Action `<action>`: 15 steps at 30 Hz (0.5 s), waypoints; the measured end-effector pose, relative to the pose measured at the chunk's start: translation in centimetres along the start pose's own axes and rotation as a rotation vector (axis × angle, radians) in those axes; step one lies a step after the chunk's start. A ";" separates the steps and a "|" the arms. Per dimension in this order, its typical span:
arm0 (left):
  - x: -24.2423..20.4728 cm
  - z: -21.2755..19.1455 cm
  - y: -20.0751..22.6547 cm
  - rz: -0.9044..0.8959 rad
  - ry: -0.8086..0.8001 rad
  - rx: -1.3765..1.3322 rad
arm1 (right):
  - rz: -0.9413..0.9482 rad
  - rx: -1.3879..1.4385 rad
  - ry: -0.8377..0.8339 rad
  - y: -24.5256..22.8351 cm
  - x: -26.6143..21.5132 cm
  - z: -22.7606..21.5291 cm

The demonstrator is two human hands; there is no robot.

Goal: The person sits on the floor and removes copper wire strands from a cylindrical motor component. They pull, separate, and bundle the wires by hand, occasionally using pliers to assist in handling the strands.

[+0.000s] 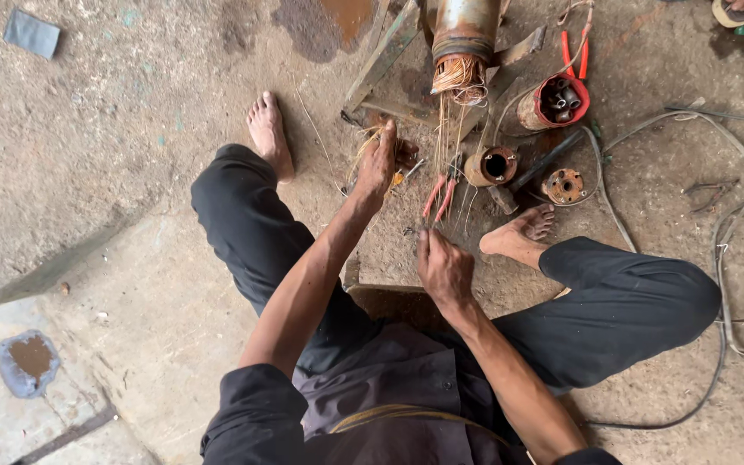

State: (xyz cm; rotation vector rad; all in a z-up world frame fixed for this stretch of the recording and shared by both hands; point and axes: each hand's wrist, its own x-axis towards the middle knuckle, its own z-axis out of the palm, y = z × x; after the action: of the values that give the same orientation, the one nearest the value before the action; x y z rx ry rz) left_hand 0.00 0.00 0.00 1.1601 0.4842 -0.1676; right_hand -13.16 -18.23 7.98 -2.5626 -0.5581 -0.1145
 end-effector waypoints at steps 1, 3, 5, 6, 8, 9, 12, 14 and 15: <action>0.2 0.1 0.1 0.003 0.002 0.009 | 0.005 0.002 -0.009 -0.3 0.1 -0.7; 0.4 0.2 0.1 0.007 -0.011 0.042 | 0.018 0.025 -0.017 -0.8 -0.1 -2.1; 0.6 0.3 0.1 -0.006 -0.012 0.067 | 0.032 0.066 -0.013 -1.0 -0.3 -3.2; 0.7 0.3 0.2 -0.020 -0.007 0.077 | 0.022 0.045 0.012 -0.9 -0.2 -3.7; 0.4 0.1 0.0 -0.035 -0.009 0.077 | 0.004 0.004 0.052 -0.8 -0.7 -4.4; 0.3 0.2 0.0 -0.030 -0.020 0.069 | 0.028 0.004 0.018 -0.9 -0.9 -4.6; 0.4 0.5 0.0 -0.006 -0.042 0.002 | 0.083 -0.004 -0.049 -1.7 -2.1 -5.3; 0.6 0.5 0.3 0.008 -0.042 -0.014 | 0.095 -0.016 -0.051 -2.9 -3.5 -5.9; 0.6 0.4 0.3 0.006 -0.038 -0.001 | 0.072 0.007 -0.067 -3.6 -4.6 -6.3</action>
State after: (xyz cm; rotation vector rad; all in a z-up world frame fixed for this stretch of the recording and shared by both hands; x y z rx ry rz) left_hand 0.76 -0.22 0.10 1.1555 0.4471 -0.1837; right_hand -18.72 -20.26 14.28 -2.5842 -0.4893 -0.0022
